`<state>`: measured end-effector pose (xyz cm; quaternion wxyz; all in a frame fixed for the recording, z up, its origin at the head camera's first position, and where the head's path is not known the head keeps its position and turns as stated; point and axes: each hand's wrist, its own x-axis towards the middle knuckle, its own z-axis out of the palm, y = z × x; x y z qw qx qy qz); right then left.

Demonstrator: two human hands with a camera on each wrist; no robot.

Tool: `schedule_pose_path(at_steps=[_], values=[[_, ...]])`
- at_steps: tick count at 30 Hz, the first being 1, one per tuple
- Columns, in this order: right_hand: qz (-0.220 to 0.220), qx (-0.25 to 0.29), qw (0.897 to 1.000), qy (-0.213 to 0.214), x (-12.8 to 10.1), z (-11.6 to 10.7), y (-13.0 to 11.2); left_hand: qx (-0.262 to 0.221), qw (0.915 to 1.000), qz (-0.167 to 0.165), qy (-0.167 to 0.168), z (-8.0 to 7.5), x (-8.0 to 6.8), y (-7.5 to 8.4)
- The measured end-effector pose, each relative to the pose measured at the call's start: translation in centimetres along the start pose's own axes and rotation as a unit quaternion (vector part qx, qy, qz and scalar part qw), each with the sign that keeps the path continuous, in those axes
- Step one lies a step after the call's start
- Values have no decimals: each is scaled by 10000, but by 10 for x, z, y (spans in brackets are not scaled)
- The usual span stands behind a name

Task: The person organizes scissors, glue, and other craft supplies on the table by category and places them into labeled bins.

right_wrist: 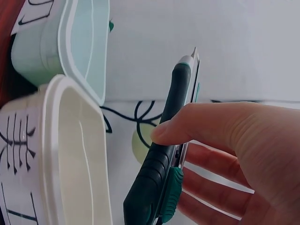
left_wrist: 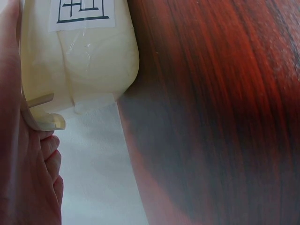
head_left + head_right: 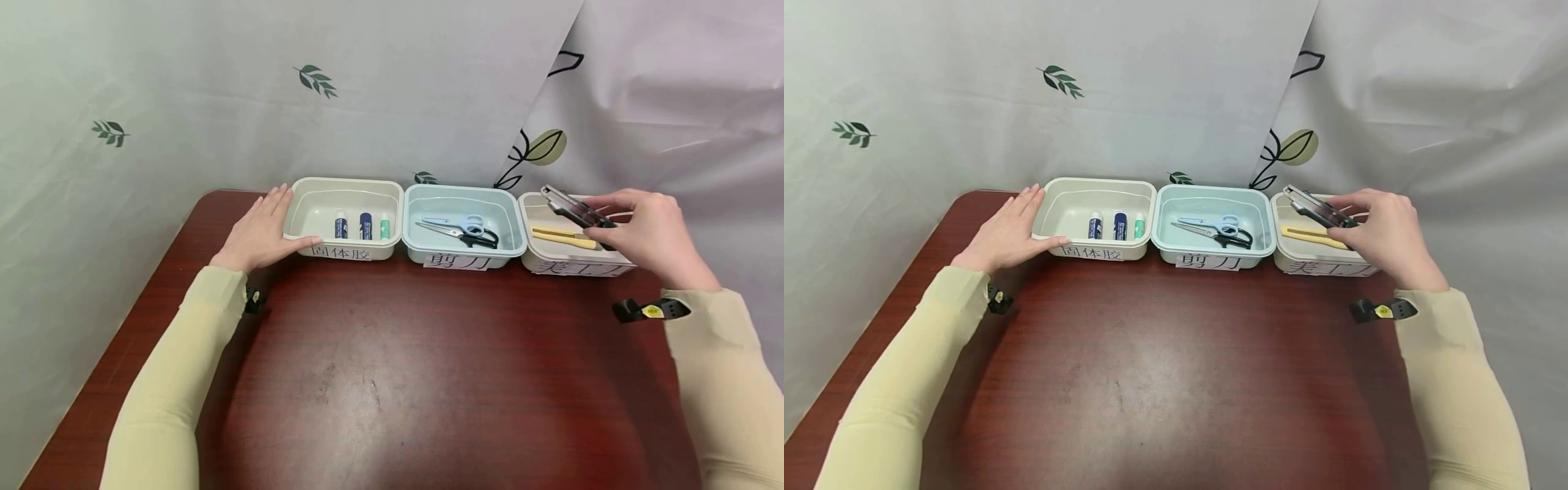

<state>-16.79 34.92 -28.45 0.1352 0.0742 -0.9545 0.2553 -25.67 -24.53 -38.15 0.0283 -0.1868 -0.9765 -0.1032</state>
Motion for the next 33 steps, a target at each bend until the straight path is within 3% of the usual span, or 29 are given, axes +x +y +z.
schedule_pose_path(at_steps=[20,33], values=[[206,-308,9985,-411,17,-13,29,-11,10000,-38,-59,-1,0,2],[415,-331,9968,-601,27,-2,60,-24,10000,-52,-25,-1,-1,1]])
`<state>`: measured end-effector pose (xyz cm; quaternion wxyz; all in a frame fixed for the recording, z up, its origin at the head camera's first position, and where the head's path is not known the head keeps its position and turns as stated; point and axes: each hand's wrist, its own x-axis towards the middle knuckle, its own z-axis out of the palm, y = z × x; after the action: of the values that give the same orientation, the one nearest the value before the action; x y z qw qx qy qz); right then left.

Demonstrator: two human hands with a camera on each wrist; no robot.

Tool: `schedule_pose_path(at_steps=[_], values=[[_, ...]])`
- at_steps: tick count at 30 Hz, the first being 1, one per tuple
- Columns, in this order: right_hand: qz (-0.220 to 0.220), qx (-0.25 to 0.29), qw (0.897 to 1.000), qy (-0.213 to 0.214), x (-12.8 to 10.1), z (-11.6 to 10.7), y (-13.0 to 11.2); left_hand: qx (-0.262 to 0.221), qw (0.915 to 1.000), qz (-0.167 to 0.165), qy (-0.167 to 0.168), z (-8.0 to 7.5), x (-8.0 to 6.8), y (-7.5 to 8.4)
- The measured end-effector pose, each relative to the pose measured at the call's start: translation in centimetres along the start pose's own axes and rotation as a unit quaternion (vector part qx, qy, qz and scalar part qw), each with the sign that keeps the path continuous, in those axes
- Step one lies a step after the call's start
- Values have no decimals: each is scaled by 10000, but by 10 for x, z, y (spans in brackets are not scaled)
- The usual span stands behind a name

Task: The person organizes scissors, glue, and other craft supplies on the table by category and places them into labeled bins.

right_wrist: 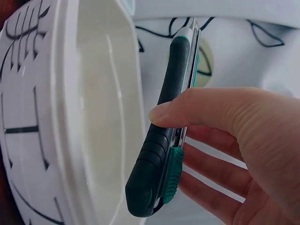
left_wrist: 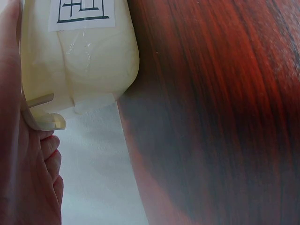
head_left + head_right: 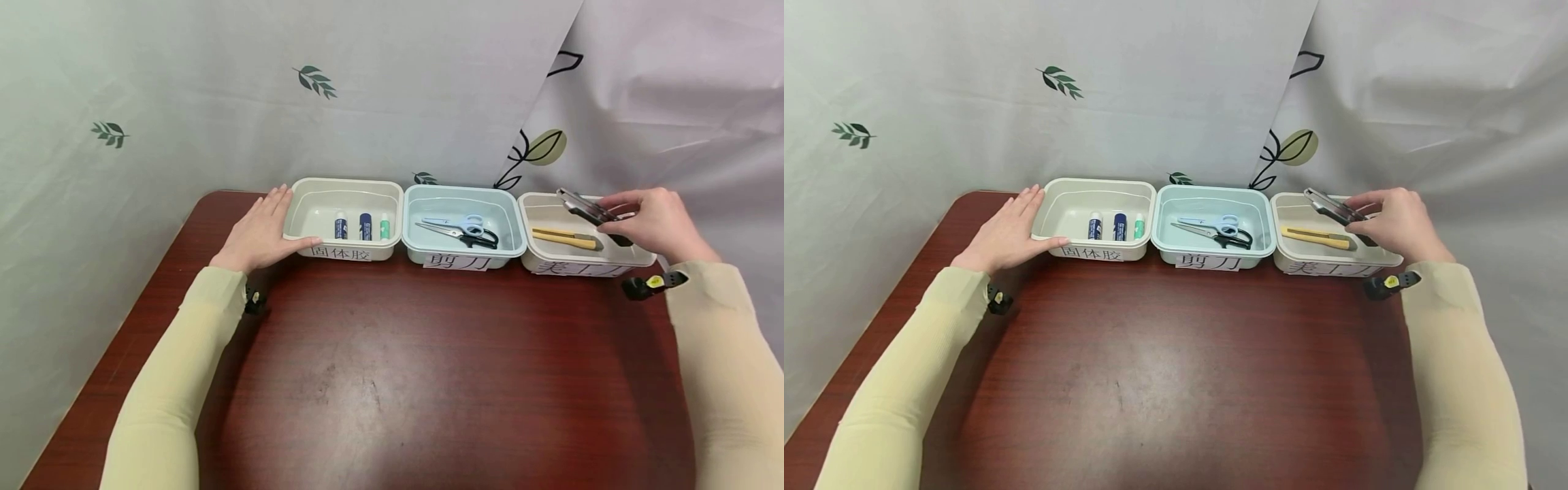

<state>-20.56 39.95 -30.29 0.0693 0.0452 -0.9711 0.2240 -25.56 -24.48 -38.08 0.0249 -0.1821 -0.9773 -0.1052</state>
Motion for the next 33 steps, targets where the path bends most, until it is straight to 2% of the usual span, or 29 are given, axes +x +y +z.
schedule_pose_path(at_steps=[4,11,20,26,33], values=[[88,11,9999,-115,4,9,8,7,10000,-1,-10,0,0,0],[-75,-225,9993,-294,12,26,18,2,10000,23,13,0,-1,-1],[-174,-279,9971,-686,22,46,25,27,10000,-2,-17,-1,-1,0],[-311,-112,9964,-780,24,54,28,29,10000,5,-21,-1,0,1],[-250,-67,9955,-911,23,57,30,18,10000,9,-12,0,-1,1]])
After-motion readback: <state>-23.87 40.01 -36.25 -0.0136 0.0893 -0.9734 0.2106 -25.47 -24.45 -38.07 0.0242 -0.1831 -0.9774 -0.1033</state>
